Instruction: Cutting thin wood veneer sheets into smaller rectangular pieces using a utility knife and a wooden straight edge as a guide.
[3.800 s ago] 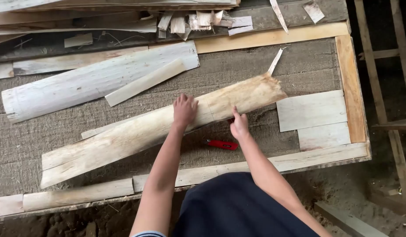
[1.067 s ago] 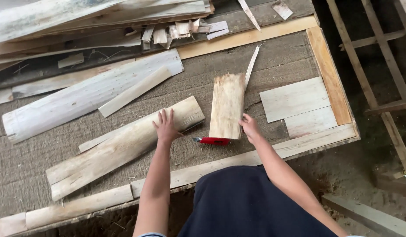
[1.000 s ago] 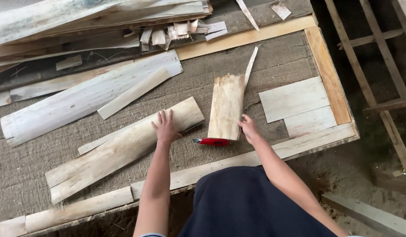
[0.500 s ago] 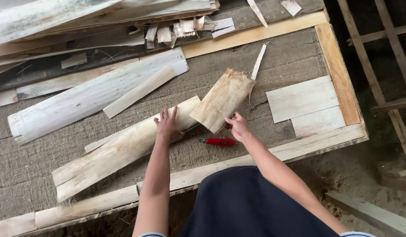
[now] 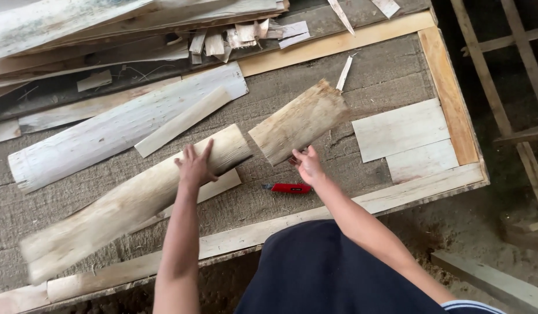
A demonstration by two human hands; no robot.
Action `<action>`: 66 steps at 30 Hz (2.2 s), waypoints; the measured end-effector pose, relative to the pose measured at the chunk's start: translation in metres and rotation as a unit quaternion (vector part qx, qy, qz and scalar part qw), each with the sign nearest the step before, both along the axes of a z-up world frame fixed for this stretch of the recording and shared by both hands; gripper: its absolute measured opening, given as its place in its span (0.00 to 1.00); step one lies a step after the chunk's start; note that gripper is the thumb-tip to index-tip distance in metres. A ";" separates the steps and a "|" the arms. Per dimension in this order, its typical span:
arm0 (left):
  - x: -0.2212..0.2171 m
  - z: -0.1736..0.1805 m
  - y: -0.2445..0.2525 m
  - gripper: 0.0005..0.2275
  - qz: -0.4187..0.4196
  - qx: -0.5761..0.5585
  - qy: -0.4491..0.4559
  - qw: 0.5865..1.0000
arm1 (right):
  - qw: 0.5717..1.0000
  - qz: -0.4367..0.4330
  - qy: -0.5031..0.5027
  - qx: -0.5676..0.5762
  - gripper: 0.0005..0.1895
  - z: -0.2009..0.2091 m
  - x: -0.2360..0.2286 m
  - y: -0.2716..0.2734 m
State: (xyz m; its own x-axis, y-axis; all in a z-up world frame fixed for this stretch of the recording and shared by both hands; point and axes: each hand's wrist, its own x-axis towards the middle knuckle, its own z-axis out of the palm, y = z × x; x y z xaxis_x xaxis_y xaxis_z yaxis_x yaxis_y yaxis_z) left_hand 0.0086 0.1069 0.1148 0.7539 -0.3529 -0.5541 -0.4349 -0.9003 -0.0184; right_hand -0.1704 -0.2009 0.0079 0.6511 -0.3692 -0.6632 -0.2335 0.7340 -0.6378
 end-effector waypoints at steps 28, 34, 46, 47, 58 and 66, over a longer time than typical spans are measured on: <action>0.022 -0.097 -0.173 0.61 -0.132 -0.071 -0.002 0.989 | 0.768 0.471 0.205 -0.383 0.25 0.030 -0.033 -0.041; 0.029 -0.086 -0.178 0.61 -0.112 -0.065 0.006 0.992 | 0.890 0.275 0.230 -0.281 0.19 -0.018 -0.036 -0.073; 0.031 -0.066 -0.178 0.63 -0.141 -0.014 0.001 0.990 | 0.895 0.298 0.201 -0.265 0.17 0.004 -0.016 -0.060; 0.030 -0.064 -0.178 0.62 -0.139 -0.009 -0.002 0.990 | 0.896 0.296 0.200 -0.263 0.17 0.000 -0.016 -0.062; -0.014 -0.045 -0.192 0.57 -0.090 -0.030 -0.021 0.995 | 0.784 0.388 0.222 -0.431 0.27 0.085 0.035 -0.043; -0.038 -0.126 -0.230 0.40 -0.054 -0.079 0.025 0.995 | 0.689 0.454 0.236 -0.513 0.25 0.128 0.099 -0.032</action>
State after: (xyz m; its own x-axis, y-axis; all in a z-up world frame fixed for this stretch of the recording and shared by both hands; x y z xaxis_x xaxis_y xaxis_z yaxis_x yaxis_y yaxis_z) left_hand -0.0293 -0.1228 -0.0107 0.6794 -0.5166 -0.5212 -0.5267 -0.8378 0.1438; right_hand -0.0714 -0.2332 0.1361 0.7229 -0.3839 -0.5744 -0.6593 -0.6318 -0.4076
